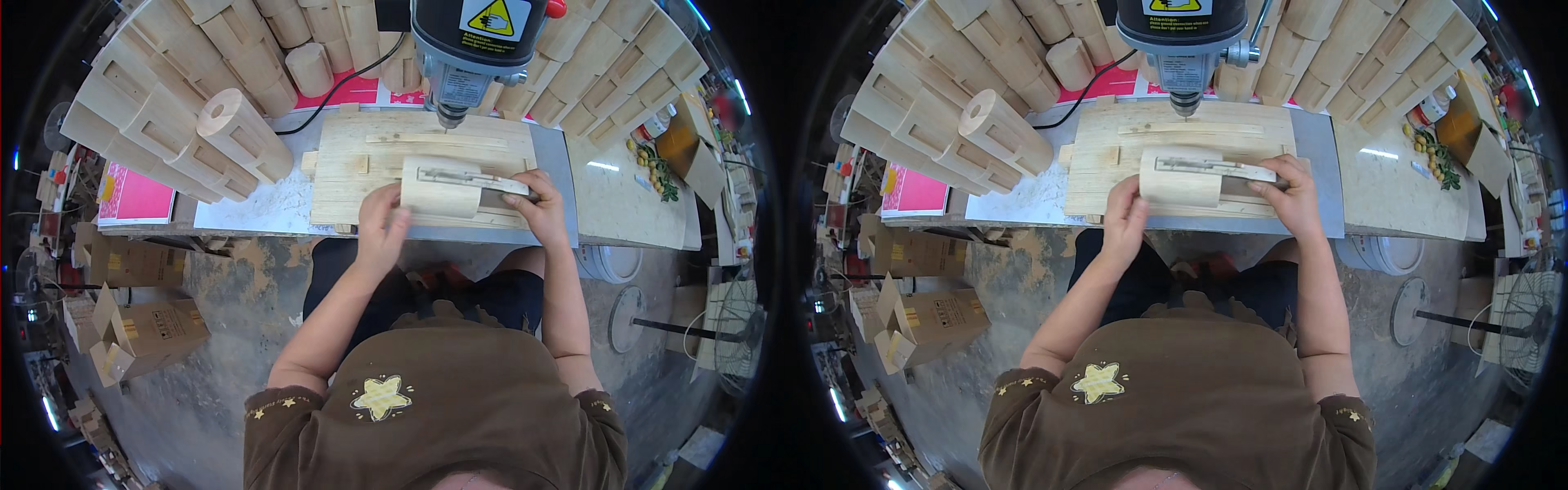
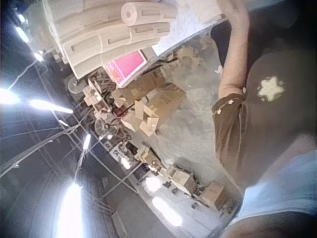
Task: Using a drill press to make precise holes in cylindrical wooden blocks.
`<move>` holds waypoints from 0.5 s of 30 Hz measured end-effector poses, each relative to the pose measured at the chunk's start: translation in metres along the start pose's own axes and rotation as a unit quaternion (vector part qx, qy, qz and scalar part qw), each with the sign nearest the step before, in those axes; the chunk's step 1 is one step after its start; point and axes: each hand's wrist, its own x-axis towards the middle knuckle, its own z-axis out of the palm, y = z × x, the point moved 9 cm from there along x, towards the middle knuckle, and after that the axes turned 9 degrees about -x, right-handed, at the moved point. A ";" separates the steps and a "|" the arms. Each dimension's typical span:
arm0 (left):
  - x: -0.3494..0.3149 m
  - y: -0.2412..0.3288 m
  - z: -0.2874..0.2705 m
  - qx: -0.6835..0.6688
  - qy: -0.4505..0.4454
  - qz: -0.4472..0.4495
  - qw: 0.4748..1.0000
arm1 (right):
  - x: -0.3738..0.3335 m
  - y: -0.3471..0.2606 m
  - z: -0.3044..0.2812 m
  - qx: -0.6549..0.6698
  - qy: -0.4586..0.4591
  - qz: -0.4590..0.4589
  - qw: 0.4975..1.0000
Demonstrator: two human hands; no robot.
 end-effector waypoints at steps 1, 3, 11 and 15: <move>0.002 0.019 0.011 0.067 -0.048 0.048 0.995 | 0.001 0.003 -0.002 0.000 0.000 0.001 1.000; 0.003 0.031 0.021 0.132 -0.096 0.097 0.982 | 0.008 0.014 -0.006 0.001 0.005 0.028 1.000; 0.048 -0.016 0.025 0.273 -0.156 -0.016 0.949 | 0.055 0.025 0.010 0.009 0.011 0.031 0.999; 0.054 -0.027 0.010 0.302 -0.127 -0.010 0.945 | 0.062 0.017 0.027 0.001 0.004 0.006 1.000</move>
